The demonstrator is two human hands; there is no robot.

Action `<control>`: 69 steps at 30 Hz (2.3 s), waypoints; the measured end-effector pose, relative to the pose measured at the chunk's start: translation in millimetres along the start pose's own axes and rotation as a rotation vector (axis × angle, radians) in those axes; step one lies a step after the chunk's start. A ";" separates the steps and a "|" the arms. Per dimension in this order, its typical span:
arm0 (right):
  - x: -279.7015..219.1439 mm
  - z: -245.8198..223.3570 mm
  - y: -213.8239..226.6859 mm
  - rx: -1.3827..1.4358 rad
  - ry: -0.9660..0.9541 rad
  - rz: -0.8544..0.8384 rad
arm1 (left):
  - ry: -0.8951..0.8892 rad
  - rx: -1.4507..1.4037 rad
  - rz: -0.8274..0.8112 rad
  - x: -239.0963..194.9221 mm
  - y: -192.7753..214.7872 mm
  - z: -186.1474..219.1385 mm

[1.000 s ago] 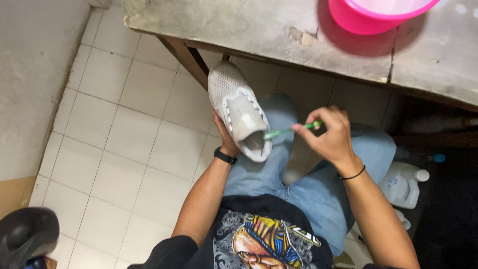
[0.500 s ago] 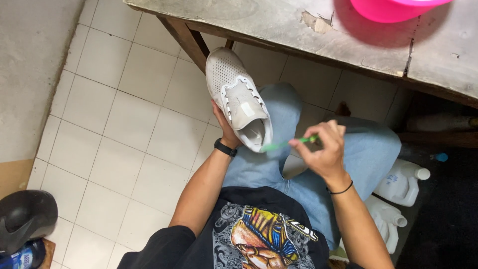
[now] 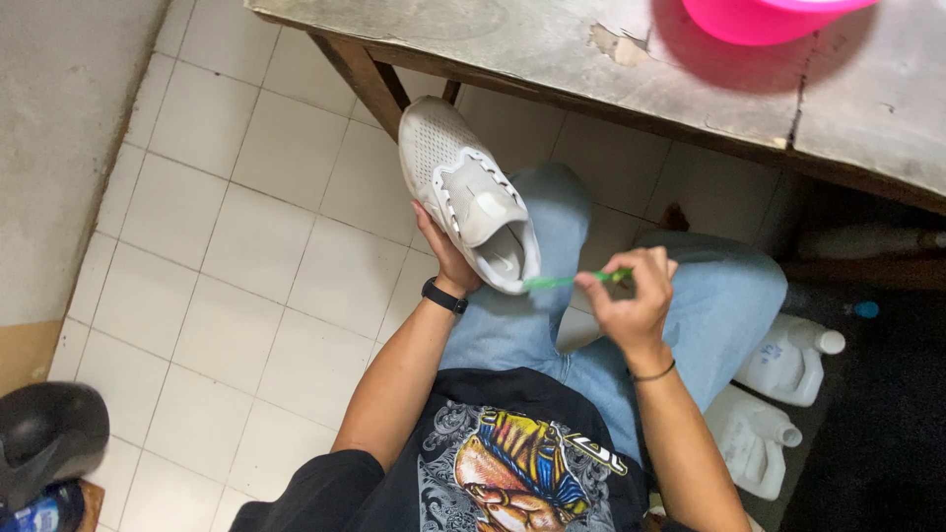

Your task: The person scrubs the inside and upper parts of a white sneaker using a green toothbrush. They repeatedly dip the toothbrush into a pink bowl of water on a nearby table to wet the bristles before continuing to clean the shoe.

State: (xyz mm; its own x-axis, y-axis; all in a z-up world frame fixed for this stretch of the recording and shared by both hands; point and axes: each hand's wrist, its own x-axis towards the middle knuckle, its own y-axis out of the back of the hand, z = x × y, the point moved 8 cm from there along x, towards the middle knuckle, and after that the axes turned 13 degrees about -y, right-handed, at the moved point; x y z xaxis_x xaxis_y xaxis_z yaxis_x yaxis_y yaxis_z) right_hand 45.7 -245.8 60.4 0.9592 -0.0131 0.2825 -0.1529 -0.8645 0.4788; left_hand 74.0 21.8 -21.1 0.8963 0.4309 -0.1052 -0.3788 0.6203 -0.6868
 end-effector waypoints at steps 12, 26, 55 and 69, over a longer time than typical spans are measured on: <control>-51.6 80.6 39.3 0.107 -0.452 0.265 | -1.040 1.552 -0.444 -68.6 105.2 -16.8; -76.9 66.7 53.0 0.136 -0.578 0.264 | -0.957 1.161 -0.864 -101.1 -0.4 68.8; 189.1 -171.5 192.8 -0.932 0.436 0.460 | 0.244 -0.153 -0.141 -21.6 -86.0 17.2; 213.3 -143.9 179.8 -0.918 0.330 0.365 | 0.204 -0.230 -0.083 -37.3 -105.6 41.1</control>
State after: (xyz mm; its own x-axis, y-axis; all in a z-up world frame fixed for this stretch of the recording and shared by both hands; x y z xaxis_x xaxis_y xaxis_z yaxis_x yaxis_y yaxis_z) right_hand 188.5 -331.8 326.4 0.7264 0.0609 0.6846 -0.6757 -0.1192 0.7275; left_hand 71.1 -32.9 84.9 0.9586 0.2297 -0.1682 -0.2610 0.4736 -0.8412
